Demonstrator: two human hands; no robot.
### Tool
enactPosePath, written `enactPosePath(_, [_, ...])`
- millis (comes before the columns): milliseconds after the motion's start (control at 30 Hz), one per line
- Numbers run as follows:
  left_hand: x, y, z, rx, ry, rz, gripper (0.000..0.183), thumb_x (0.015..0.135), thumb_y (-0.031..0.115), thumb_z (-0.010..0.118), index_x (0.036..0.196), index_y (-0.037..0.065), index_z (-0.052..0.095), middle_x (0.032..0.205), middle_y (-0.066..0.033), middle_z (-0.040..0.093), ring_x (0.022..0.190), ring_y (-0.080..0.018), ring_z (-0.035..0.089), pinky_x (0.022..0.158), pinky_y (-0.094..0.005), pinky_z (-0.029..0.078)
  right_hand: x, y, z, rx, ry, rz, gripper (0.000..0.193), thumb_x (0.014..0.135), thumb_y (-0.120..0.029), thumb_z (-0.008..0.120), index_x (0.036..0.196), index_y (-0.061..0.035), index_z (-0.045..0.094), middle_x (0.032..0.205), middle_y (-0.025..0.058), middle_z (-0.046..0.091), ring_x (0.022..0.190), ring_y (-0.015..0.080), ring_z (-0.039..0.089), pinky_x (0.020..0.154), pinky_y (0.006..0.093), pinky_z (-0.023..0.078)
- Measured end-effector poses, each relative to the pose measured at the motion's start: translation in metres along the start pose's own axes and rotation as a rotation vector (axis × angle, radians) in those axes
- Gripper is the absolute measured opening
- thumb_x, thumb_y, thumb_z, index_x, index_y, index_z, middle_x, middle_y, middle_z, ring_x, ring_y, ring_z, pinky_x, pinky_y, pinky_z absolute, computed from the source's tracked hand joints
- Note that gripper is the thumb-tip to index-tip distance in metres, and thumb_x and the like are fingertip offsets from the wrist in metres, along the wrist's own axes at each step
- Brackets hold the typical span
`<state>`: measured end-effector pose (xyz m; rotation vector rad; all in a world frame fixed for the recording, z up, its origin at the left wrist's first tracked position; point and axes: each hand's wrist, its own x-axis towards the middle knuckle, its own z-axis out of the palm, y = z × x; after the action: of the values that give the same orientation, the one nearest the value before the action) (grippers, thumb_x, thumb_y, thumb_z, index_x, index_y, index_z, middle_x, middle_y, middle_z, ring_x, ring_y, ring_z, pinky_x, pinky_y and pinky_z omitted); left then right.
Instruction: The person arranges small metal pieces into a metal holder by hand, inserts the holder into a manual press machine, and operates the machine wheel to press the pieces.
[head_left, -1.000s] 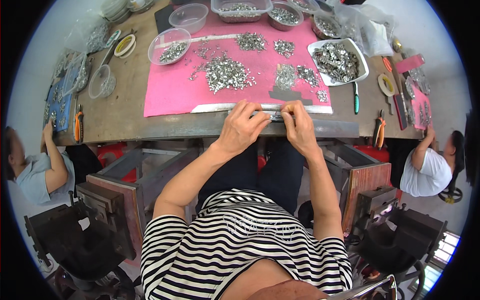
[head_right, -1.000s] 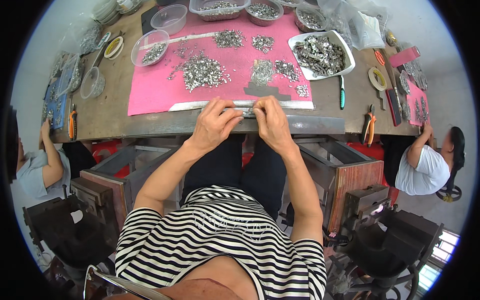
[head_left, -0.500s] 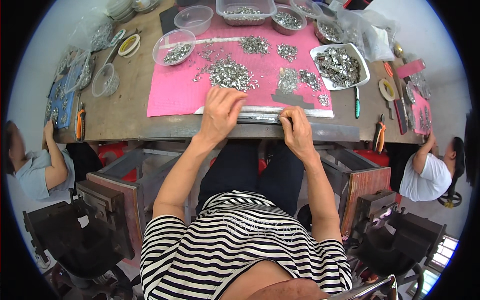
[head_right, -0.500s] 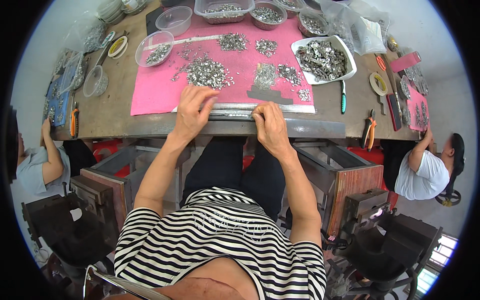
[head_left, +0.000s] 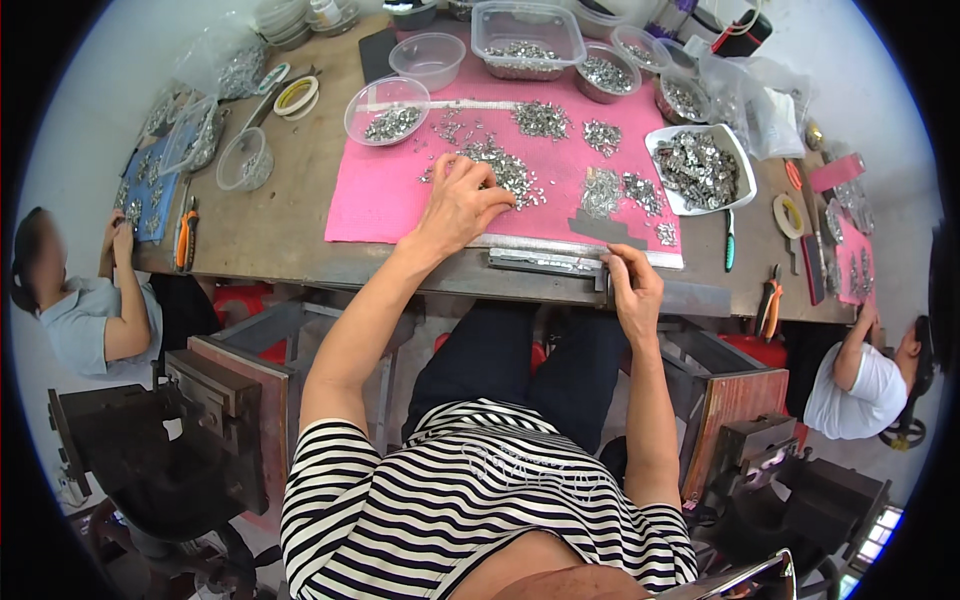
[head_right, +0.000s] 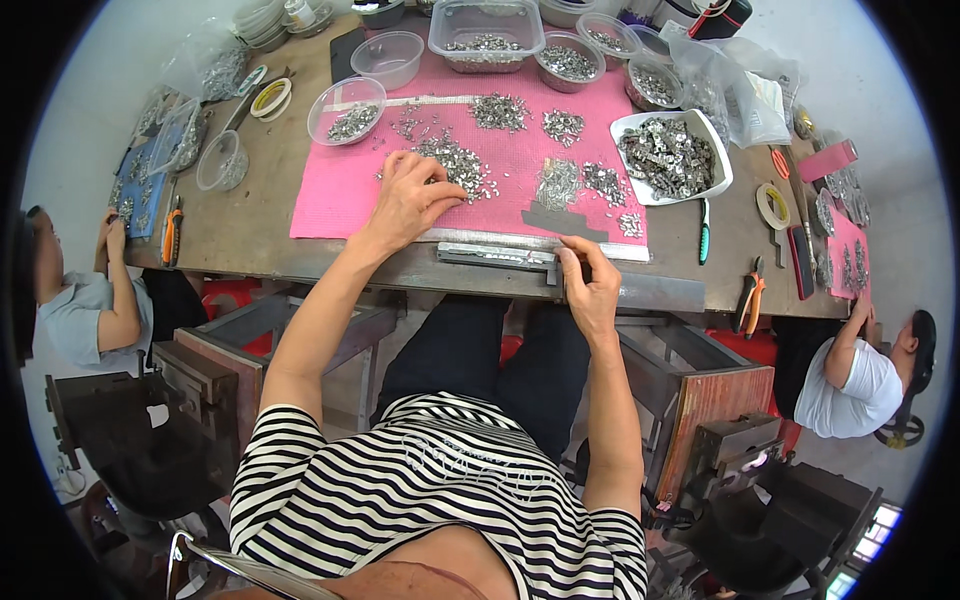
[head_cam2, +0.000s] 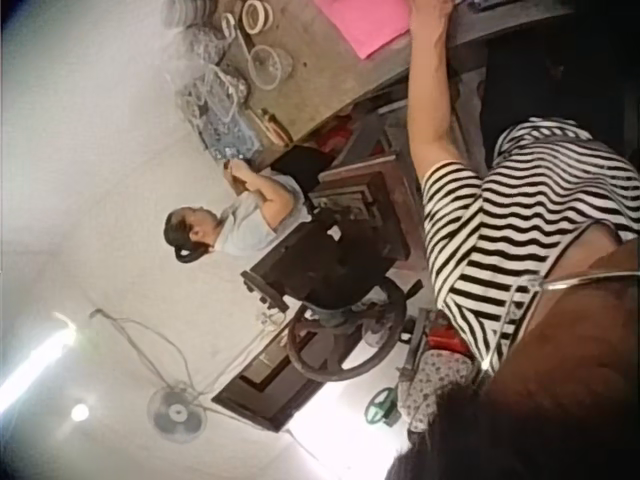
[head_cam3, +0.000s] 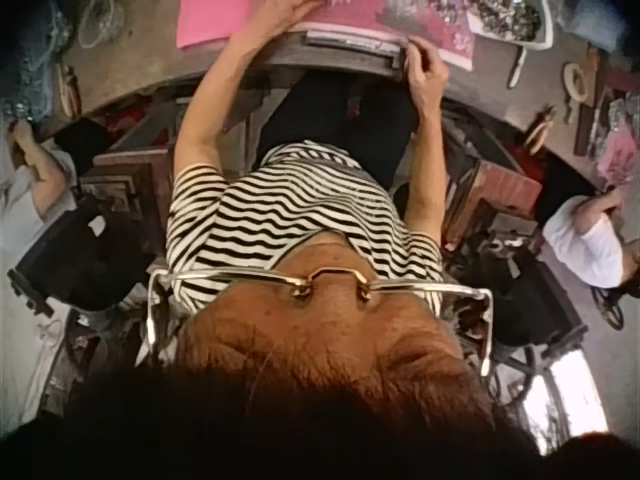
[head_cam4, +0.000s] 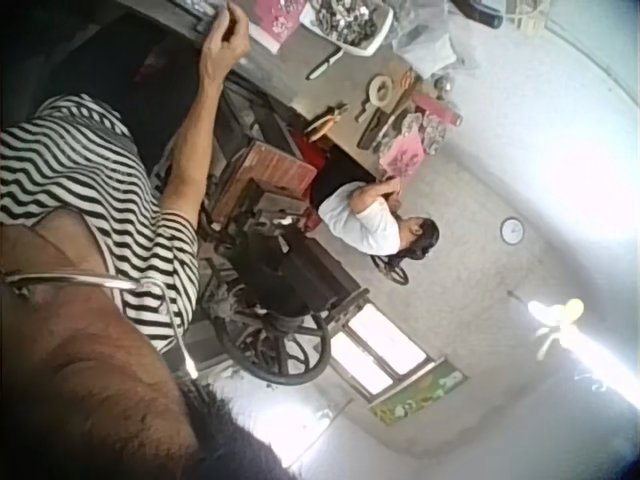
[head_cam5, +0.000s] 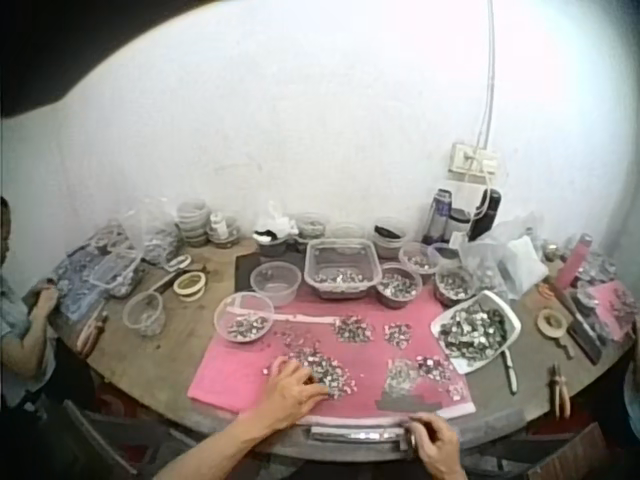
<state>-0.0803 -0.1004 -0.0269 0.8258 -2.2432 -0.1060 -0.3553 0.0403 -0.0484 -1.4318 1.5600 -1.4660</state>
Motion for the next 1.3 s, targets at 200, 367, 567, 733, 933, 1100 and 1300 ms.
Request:
enactPosePath(200, [0.004,-0.005,0.009,0.012,-0.086,0.046,0.008,0.083,0.017,0.077,0.091,0.015,0.076,0.091,-0.0018,0.059,0.098,-0.022,0.056,0.103,-0.0497,0.034,0.002,0.005,-0.003,-0.082,-0.03,-0.081,0.013,0.098,-0.008,0.067,0.106,0.0007,0.07,0.085,0.0043,0.068,0.077,0.0112,0.061,0.071,0.0267,0.048])
enactPosePath(367, [0.006,0.009,0.014,-0.023,0.014,0.007,0.005,0.088,0.011,0.071,0.091,0.008,0.069,0.091,-0.0038,0.06,0.096,-0.0241,0.056,0.102,-0.047,0.034,0.0,0.009,-0.001,-0.01,0.007,-0.038,0.013,0.098,-0.008,0.066,0.105,0.0014,0.07,0.086,0.0046,0.068,0.078,0.0113,0.062,0.072,0.0266,0.049])
enactPosePath(567, [-0.003,0.083,0.025,-0.365,0.012,-0.01,0.002,0.09,0.004,0.064,0.092,0.003,0.064,0.09,-0.0121,0.059,0.091,-0.0319,0.056,0.085,-0.0444,0.044,0.001,0.002,0.0,-0.086,0.013,-0.048,0.013,0.097,-0.009,0.067,0.104,0.0018,0.07,0.086,0.0047,0.068,0.076,0.0123,0.062,0.071,0.0268,0.05])
enactPosePath(733, [-0.012,0.103,0.039,-0.414,-0.037,-0.065,0.006,0.089,0.001,0.065,0.094,0.0,0.062,0.092,-0.0133,0.058,0.091,-0.0333,0.056,0.082,-0.0431,0.047,-0.001,0.003,0.004,-0.027,0.03,-0.021,0.015,0.096,-0.008,0.068,0.108,0.0006,0.07,0.086,0.0055,0.069,0.075,0.0121,0.062,0.071,0.0271,0.051])
enactPosePath(933, [-0.012,0.105,0.043,-0.347,-0.046,-0.019,0.008,0.087,0.0,0.065,0.094,-0.001,0.061,0.093,-0.0138,0.058,0.09,-0.0329,0.057,0.08,-0.0423,0.049,-0.001,0.001,0.001,-0.062,0.042,-0.037,0.016,0.096,-0.007,0.068,0.109,0.0004,0.07,0.087,0.0067,0.07,0.074,0.0123,0.063,0.07,0.0283,0.051])
enactPosePath(1100, [-0.013,0.108,0.045,-0.229,-0.001,0.052,0.01,0.086,0.001,0.068,0.092,-0.001,0.061,0.092,-0.0134,0.058,0.088,-0.0313,0.057,0.076,-0.0407,0.05,-0.002,0.001,0.0,-0.08,0.037,-0.046,0.016,0.095,-0.006,0.068,0.109,0.0006,0.07,0.087,0.0077,0.071,0.075,0.013,0.064,0.071,0.0286,0.052])
enactPosePath(1300, [-0.021,0.108,0.041,-0.124,0.012,0.086,0.031,0.085,0.011,0.074,0.113,0.002,0.066,0.108,-0.0115,0.064,0.102,-0.0302,0.06,0.099,-0.0497,0.046,-0.003,-0.001,0.003,-0.106,0.036,-0.07,0.019,0.094,-0.006,0.069,0.112,0.0006,0.069,0.089,0.0084,0.071,0.076,0.0142,0.066,0.071,0.029,0.053])
